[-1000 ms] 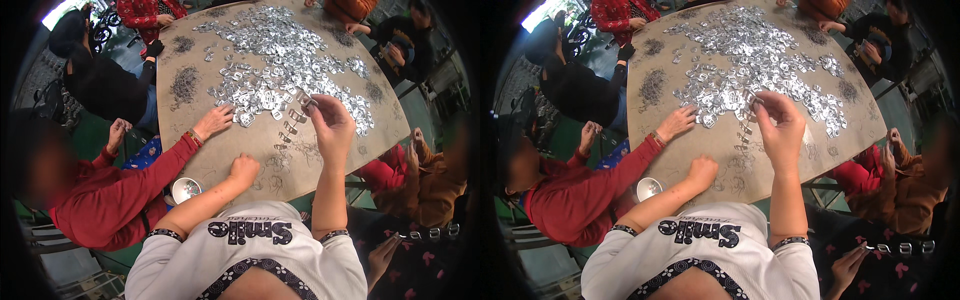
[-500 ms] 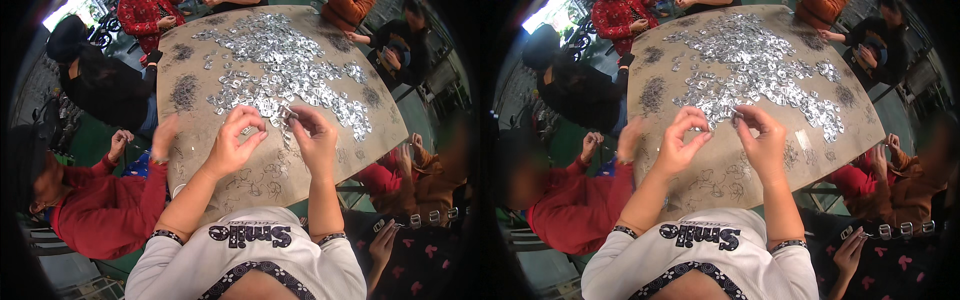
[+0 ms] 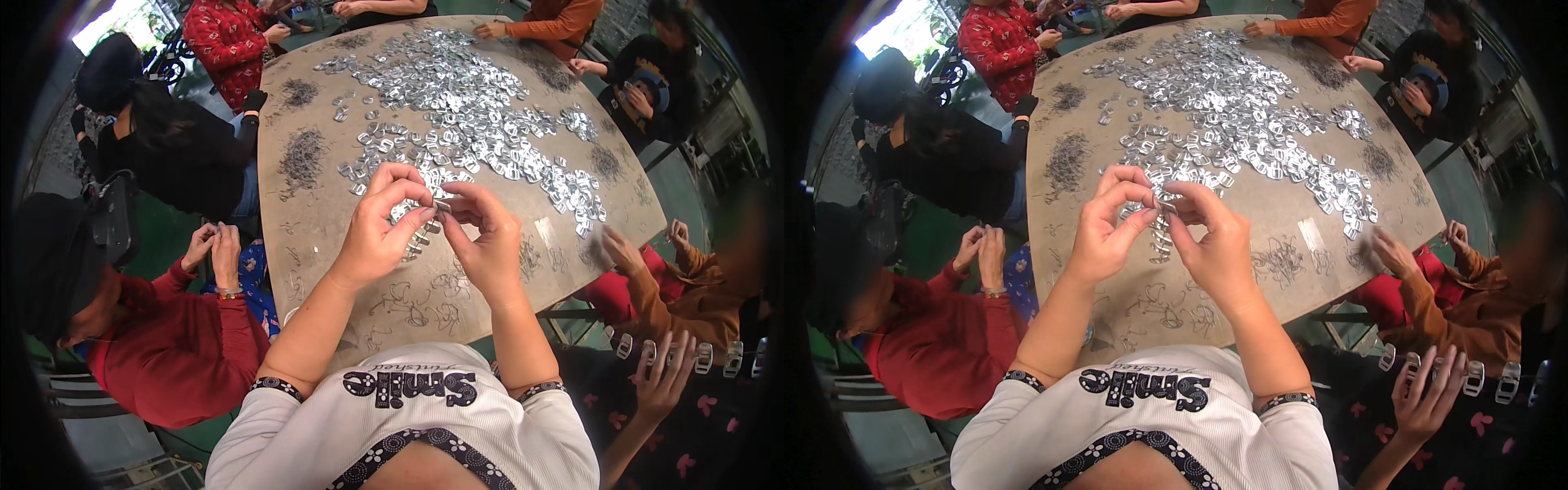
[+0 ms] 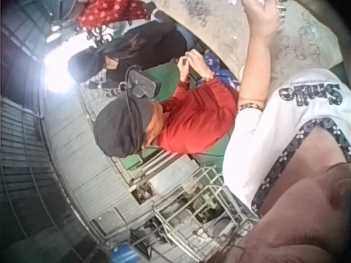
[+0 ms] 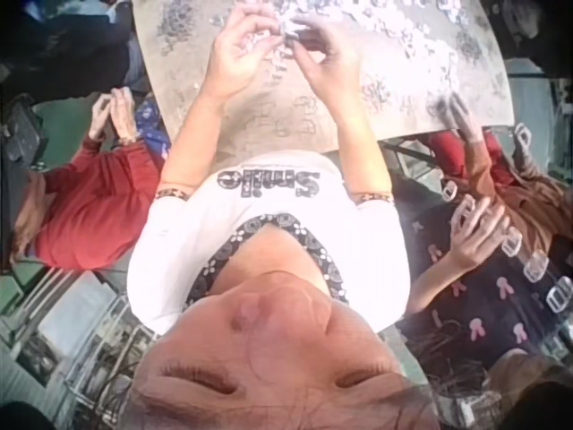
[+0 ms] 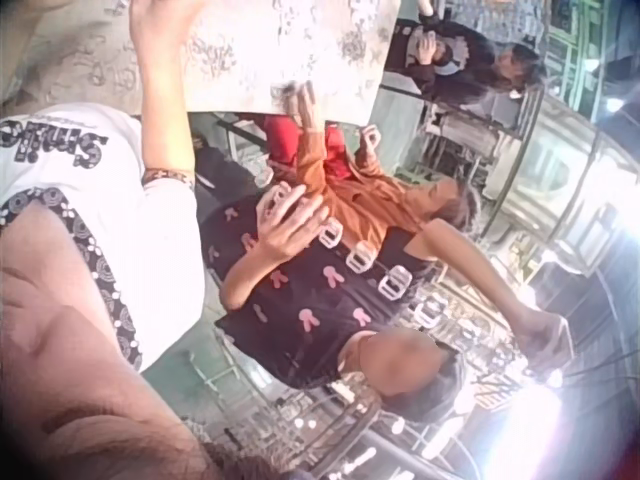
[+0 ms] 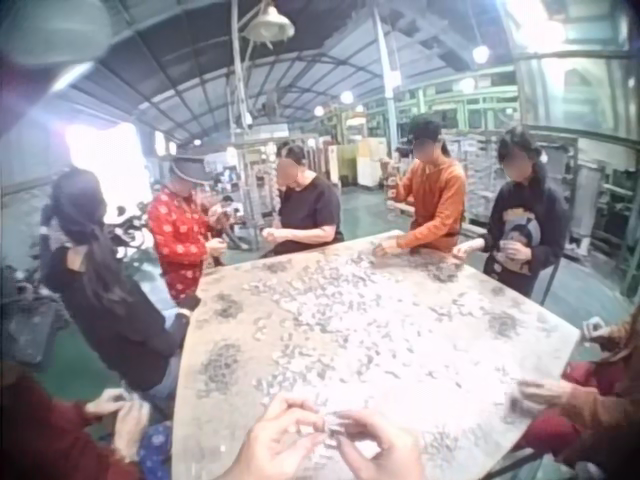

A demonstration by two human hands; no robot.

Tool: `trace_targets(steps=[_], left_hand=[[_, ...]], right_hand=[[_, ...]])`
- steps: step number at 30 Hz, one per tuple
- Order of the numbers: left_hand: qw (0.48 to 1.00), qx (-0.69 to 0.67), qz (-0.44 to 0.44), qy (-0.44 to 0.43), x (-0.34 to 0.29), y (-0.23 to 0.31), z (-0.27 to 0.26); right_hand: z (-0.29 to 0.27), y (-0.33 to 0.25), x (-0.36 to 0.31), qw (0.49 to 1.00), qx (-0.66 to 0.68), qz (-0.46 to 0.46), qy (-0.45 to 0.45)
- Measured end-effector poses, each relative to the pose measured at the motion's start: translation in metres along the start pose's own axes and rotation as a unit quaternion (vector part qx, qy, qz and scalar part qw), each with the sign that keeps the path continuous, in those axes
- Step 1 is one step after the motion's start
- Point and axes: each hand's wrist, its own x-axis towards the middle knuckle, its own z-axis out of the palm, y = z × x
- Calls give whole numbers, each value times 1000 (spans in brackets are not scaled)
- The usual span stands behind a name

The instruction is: The person attaches small metal tags to a wire rack. They pick up the tags from a pile on the table, hook them onto the hooks of the rack, and then hang the rack on a metal stand.

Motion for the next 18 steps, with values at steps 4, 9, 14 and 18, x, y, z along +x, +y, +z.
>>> trace_targets(steps=[4,9,14,18], left_hand=[[1000,16,5,22,0,-1,-2],[998,56,0,29,-1,1,-1],[997,58,-11,53,-1,-1,4],[996,-32,-10,82,-2,-4,4]], right_hand=[[4,1,2,1000,6,2,-10],[6,1,4,1000,-10,-1,-16],[6,3,4,998,-51,-25,-6],[8,8,9,998,-23,-52,-33]])
